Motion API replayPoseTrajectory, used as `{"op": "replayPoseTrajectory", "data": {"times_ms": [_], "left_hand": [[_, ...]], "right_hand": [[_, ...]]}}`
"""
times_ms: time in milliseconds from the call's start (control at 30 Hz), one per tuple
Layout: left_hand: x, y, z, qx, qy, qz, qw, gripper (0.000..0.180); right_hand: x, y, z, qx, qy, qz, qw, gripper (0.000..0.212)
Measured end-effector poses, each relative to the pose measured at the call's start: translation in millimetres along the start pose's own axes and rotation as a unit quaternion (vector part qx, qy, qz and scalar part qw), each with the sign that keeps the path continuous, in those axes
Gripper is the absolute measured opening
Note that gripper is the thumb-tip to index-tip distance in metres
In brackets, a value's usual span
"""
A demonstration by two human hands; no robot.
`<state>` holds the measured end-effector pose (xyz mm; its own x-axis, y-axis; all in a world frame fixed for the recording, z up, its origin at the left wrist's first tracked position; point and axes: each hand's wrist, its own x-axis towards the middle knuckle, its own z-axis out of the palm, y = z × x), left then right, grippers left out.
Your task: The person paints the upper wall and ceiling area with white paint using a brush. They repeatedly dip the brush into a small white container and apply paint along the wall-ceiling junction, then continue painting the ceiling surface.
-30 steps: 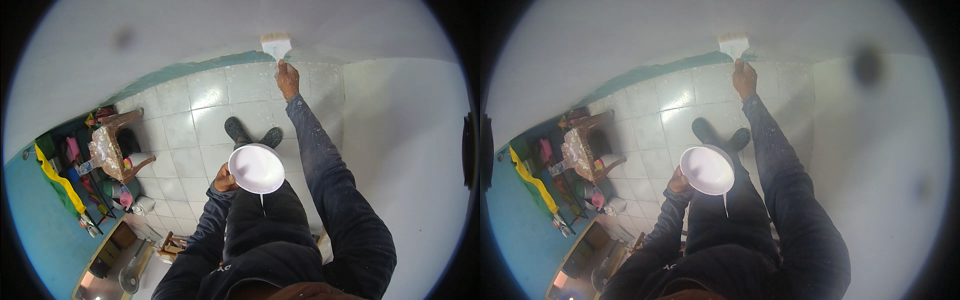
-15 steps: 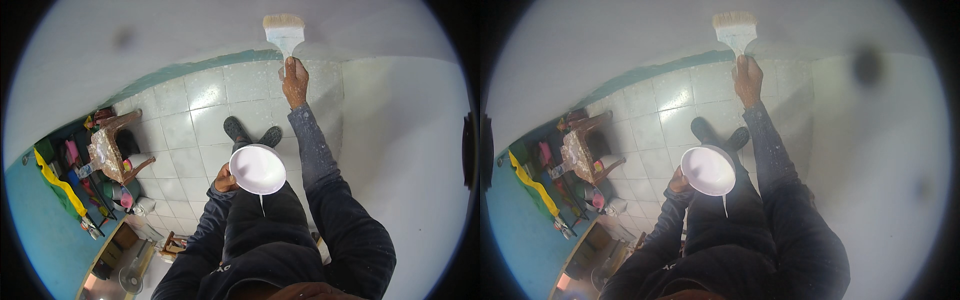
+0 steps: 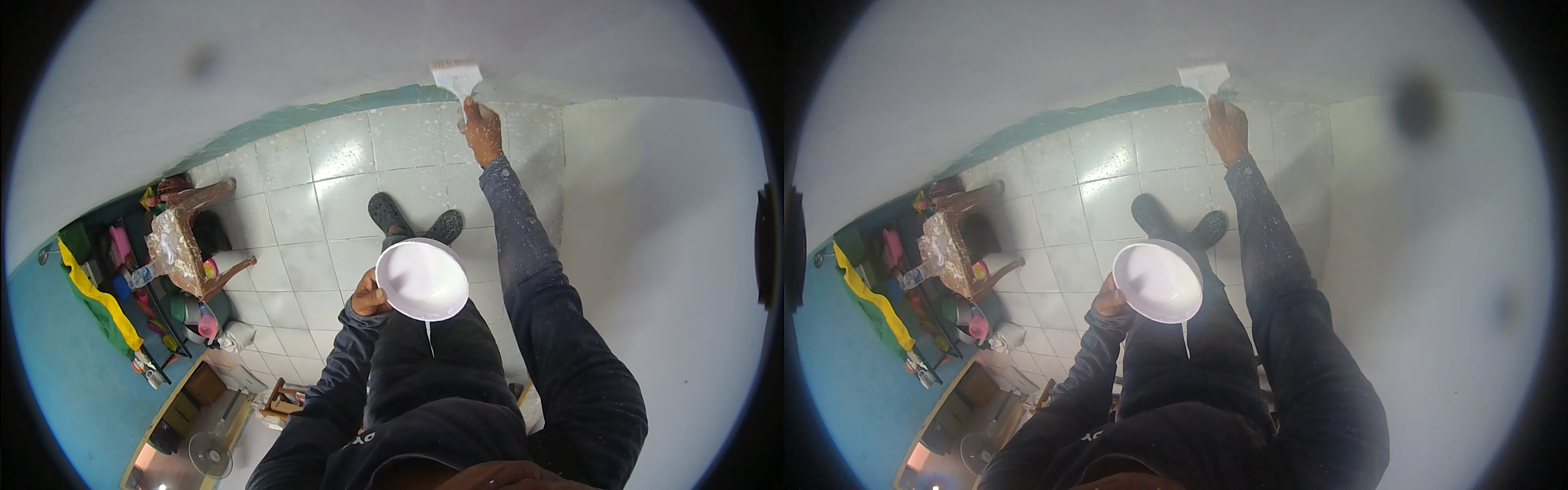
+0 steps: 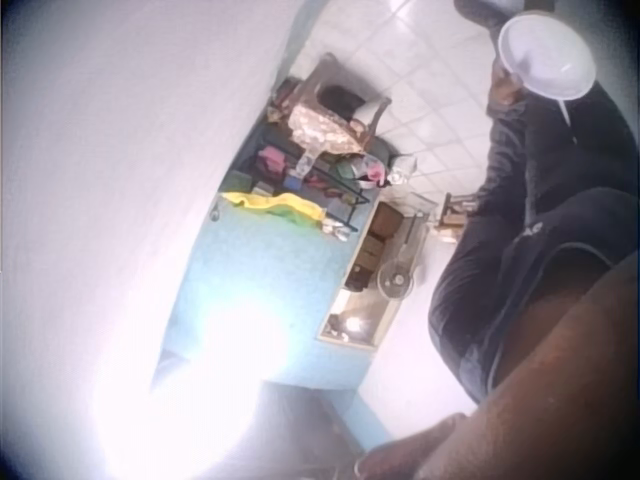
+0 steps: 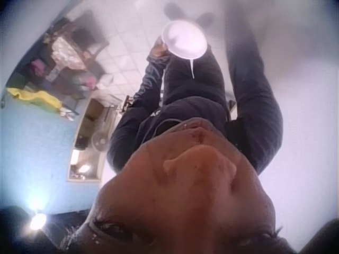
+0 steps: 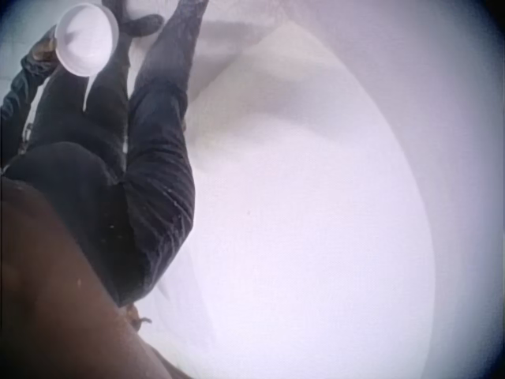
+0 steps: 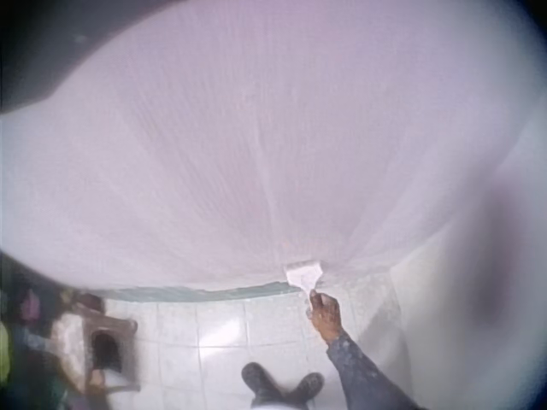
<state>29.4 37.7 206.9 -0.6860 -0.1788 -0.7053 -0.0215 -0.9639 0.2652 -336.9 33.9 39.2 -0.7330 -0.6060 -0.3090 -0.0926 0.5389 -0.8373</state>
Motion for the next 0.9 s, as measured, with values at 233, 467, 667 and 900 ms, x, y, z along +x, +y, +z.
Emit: {"op": "replayPoseTrajectory", "data": {"times_ms": [233, 467, 667, 900], "left_hand": [[0.6, 1.0, 1.1, 0.004, -0.004, -0.012, 1.0, 0.096], [1.8, 4.2, 5.3, 0.002, -0.011, 0.001, 1.0, 0.096], [3.3, 6.6, 5.3, 0.011, -0.023, -0.024, 0.999, 0.097], [5.6, 5.3, 1.8, 0.037, -0.019, -0.035, 0.999, 0.097]], "right_hand": [[-41.6, -90.9, -9.4, 0.15, 0.063, 0.057, 0.985, 0.06], [2.6, -7.5, 15.5, 0.008, 0.068, -0.003, 0.998, 0.063], [23.5, 59.1, 23.7, -0.061, 0.021, 0.016, 0.998, 0.065], [25.0, -41.8, -0.5, -0.074, -0.026, 0.046, 0.996, 0.029]]}}
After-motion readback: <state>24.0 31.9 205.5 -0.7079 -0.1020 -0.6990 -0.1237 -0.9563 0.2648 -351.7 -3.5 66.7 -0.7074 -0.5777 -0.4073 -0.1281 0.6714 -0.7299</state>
